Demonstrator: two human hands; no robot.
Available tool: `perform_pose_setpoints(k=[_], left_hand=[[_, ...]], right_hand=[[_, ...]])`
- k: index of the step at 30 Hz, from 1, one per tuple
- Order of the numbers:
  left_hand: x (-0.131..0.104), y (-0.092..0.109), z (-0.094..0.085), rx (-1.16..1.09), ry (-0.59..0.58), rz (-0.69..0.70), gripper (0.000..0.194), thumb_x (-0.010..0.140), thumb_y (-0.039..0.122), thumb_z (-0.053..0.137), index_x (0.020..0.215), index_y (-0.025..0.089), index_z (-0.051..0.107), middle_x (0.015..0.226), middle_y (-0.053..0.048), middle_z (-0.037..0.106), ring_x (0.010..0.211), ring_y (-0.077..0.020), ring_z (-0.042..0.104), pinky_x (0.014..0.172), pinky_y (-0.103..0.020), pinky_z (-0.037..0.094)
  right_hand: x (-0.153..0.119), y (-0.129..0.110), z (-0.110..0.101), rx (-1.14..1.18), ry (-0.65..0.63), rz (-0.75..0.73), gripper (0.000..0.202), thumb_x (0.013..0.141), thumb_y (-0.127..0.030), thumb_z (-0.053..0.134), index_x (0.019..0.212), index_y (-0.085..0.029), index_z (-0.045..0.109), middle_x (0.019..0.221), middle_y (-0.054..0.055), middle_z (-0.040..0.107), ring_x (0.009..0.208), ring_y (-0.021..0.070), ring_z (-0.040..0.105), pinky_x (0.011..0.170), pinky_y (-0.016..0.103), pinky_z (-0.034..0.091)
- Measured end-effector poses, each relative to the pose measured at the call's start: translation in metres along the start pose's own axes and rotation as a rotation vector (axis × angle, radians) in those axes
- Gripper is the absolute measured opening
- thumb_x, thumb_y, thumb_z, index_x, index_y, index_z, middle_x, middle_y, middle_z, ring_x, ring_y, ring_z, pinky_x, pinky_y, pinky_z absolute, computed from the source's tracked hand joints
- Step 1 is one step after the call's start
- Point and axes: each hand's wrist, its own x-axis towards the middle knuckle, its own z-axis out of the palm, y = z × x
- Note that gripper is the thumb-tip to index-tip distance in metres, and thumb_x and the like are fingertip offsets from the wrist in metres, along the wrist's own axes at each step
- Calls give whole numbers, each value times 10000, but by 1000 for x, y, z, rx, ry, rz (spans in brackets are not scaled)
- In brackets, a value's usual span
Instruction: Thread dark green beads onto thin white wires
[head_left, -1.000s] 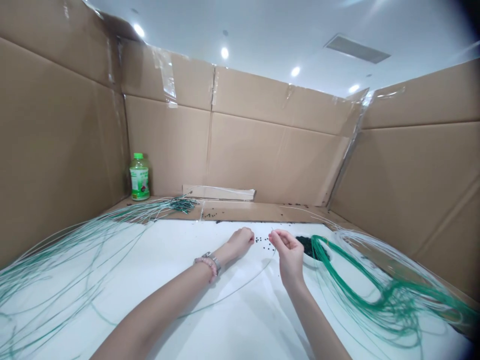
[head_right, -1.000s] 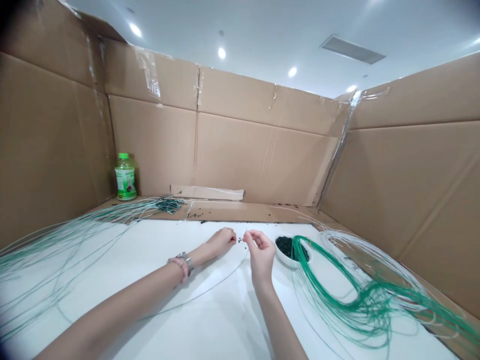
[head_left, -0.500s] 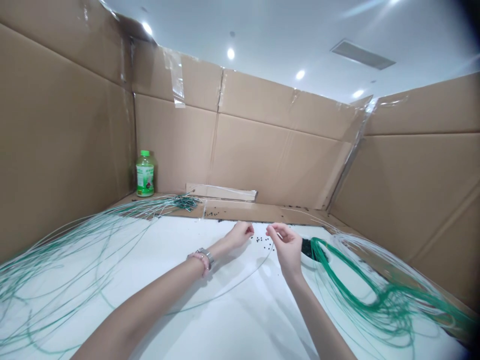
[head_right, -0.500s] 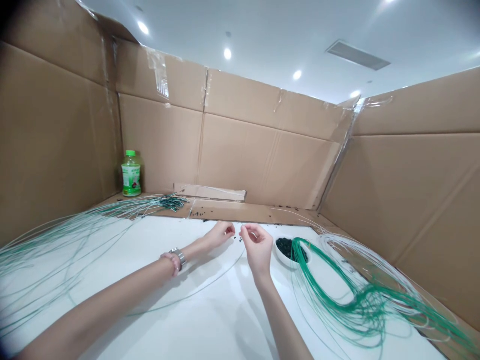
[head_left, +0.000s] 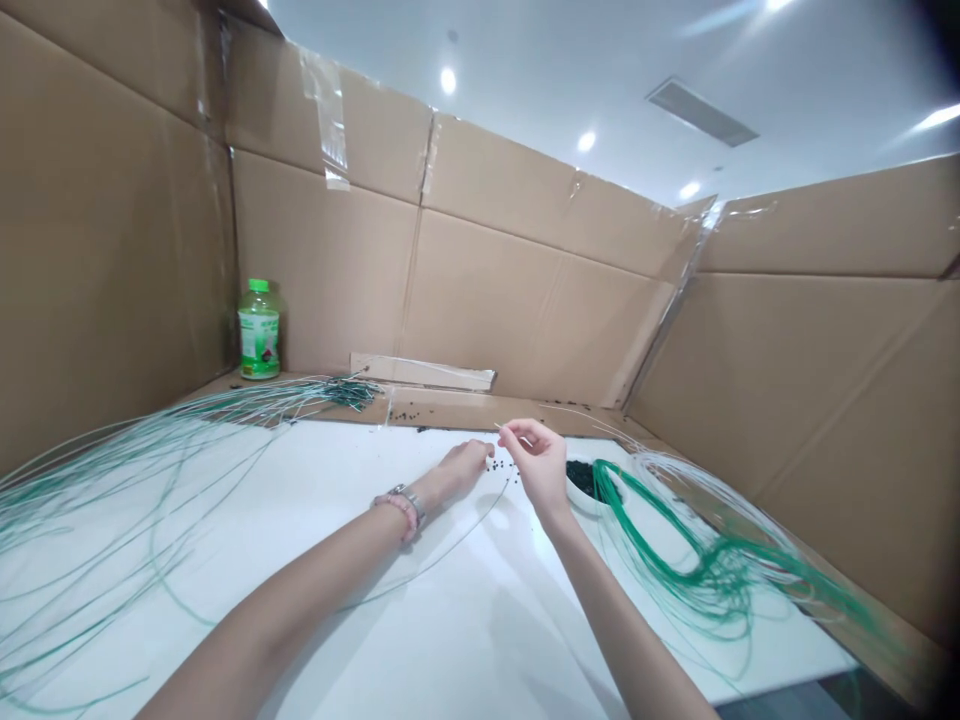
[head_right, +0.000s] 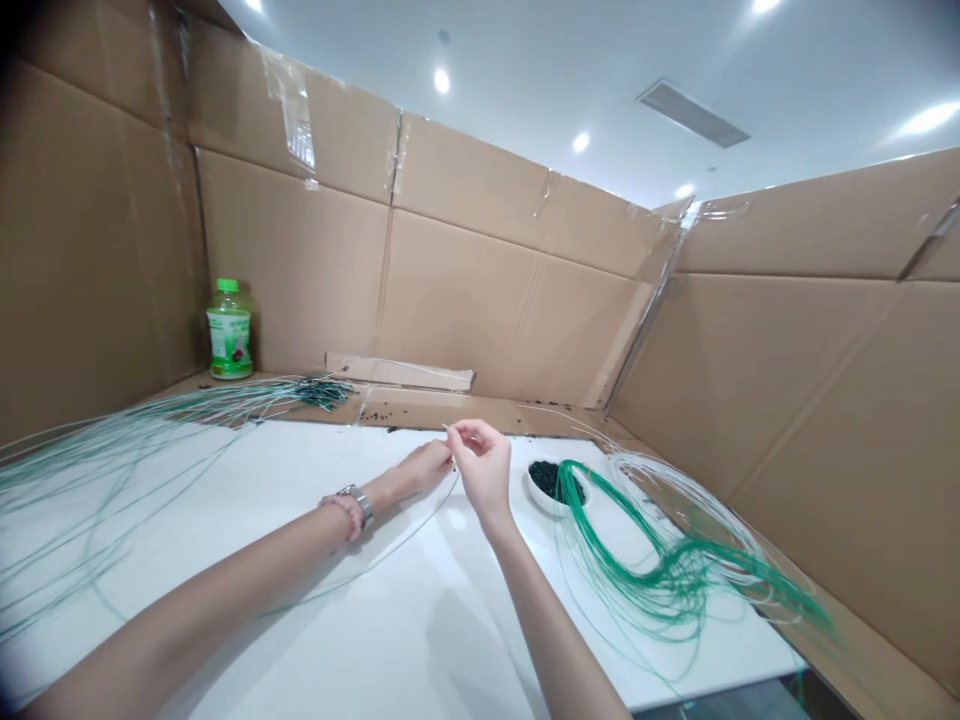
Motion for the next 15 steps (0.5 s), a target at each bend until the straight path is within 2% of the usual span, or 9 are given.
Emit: perform_pose_setpoints(k=[2,5,8,10,12,15], left_hand=[[2,12,-17,-129,87,9,259,885,318,537,1046,119,581,1022,-71,607,899,-170,600,795,-368,520],[-2,43,-61,-369,272,35,250,872,310,559,1015,106,580,968,-65,621,857,-158,611,772,-353,524],[-23,83,-113,-614,446,78,350,830,356,605,1099,143,535,1002,-82,656,859,-131,632,702,-232,517],[-42,108,-141,-733,524,125,366,793,393,635,1089,197,543,1037,-39,669,849,-92,639,657,-160,503],[-61,127,-159,-844,575,189,321,733,364,702,999,227,587,964,26,695,773,-53,645,624,-118,501],[-80,144,-170,-1116,576,356,208,666,209,770,834,204,646,795,59,715,708,-42,660,632,-98,526]], right_hand=[[6,-12,0,14,3,-38,181,847,-272,611,768,-110,591,679,-27,594,619,77,582,618,238,515],[21,-41,4,55,10,-120,144,792,-248,664,755,-119,612,684,-15,627,639,90,611,643,248,529],[35,-80,15,108,-2,-225,83,753,-225,682,731,-157,640,667,-14,647,644,97,630,662,230,534],[39,-107,27,154,-2,-305,50,757,-209,671,736,-175,641,707,-16,664,702,105,653,697,229,545],[37,-130,39,200,-5,-397,33,764,-171,655,738,-189,644,773,-13,681,842,124,667,741,227,553],[27,-151,56,221,15,-555,108,788,-96,610,749,-191,640,813,-10,685,874,124,670,763,228,566]])
